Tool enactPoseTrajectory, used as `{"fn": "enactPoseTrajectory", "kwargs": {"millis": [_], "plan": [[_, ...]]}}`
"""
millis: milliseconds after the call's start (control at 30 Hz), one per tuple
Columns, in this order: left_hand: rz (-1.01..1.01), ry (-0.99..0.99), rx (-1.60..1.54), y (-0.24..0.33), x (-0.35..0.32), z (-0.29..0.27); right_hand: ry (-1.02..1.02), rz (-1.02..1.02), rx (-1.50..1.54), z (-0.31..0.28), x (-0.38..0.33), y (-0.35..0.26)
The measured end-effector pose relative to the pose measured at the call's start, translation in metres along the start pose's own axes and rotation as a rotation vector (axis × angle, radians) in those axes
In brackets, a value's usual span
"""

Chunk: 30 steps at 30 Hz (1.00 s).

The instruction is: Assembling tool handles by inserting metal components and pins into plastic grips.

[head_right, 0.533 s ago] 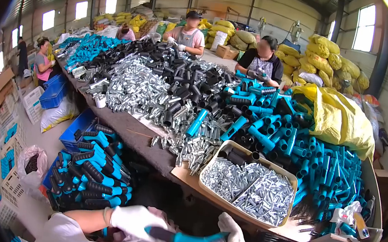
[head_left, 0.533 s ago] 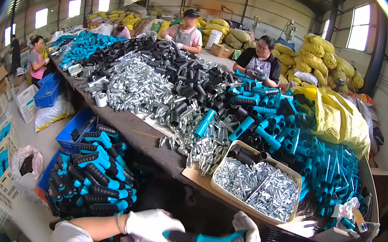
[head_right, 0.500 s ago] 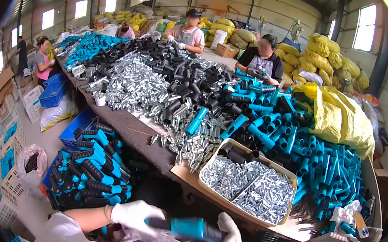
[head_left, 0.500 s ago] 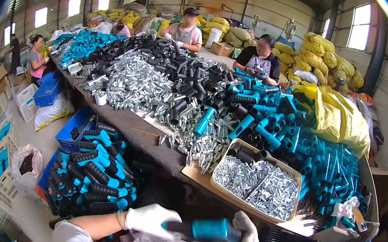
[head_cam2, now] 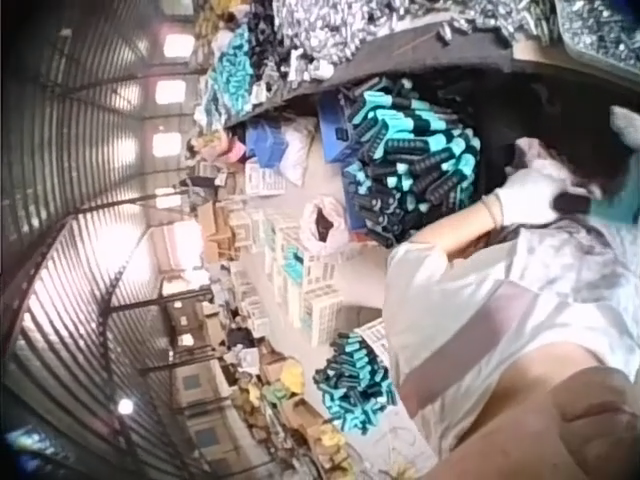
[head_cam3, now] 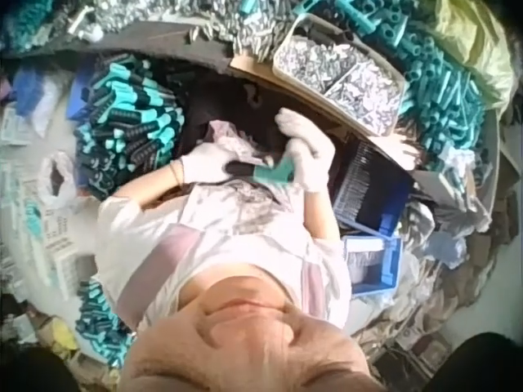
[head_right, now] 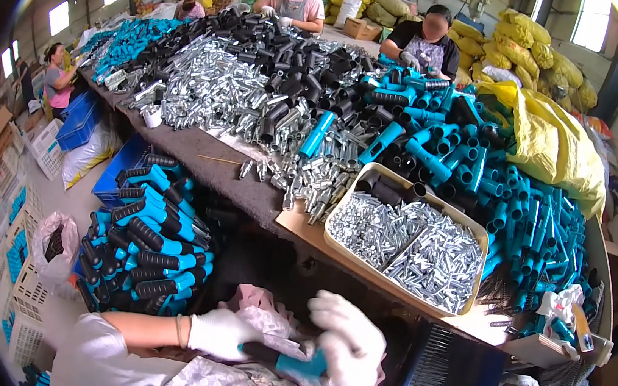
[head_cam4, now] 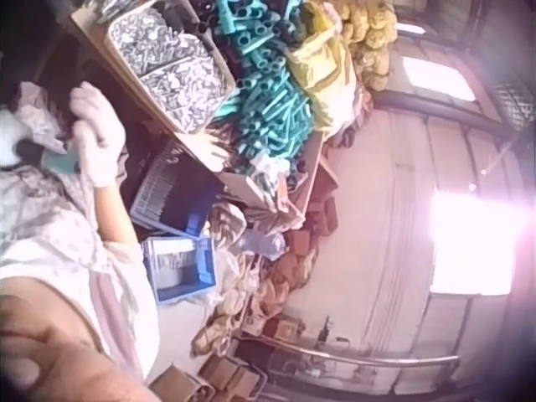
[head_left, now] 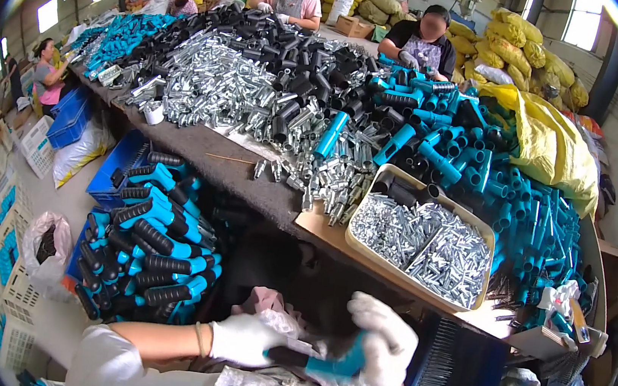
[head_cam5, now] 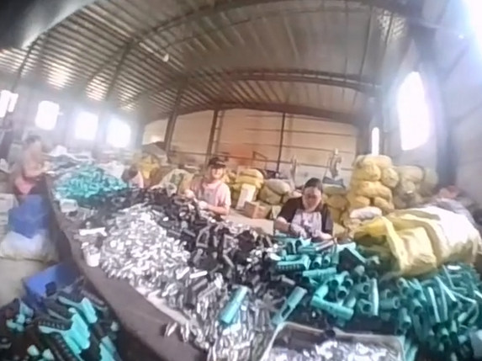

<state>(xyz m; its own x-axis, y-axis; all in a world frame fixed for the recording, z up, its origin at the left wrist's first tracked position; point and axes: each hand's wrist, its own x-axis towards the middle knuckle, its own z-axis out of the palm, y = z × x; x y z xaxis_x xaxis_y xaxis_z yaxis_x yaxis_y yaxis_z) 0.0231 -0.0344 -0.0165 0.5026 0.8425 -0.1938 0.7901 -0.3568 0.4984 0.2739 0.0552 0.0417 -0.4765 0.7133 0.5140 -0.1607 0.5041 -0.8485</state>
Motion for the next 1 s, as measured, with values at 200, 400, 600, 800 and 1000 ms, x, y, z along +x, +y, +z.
{"fn": "enactPoseTrajectory", "kwargs": {"millis": [200, 400, 600, 800, 1000], "plan": [[-0.222, 0.534, -0.411, -0.014, 0.014, -0.008, 0.191, -0.059, -0.148, 0.022, -0.008, -0.012], [0.258, 0.547, -0.077, 0.003, 0.002, -0.007, 0.281, 0.115, -0.011, -0.011, -0.009, 0.013], [-0.005, 0.166, -0.178, -0.002, -0.001, 0.011, -0.087, -0.169, -0.215, 0.019, 0.007, -0.016], [0.053, 0.692, -0.223, -0.013, 0.007, -0.005, 0.267, -0.111, 0.114, 0.013, -0.024, 0.003], [0.183, 0.281, -0.075, -0.007, 0.006, 0.014, 0.026, 0.383, -0.331, 0.008, 0.021, -0.016]]}}
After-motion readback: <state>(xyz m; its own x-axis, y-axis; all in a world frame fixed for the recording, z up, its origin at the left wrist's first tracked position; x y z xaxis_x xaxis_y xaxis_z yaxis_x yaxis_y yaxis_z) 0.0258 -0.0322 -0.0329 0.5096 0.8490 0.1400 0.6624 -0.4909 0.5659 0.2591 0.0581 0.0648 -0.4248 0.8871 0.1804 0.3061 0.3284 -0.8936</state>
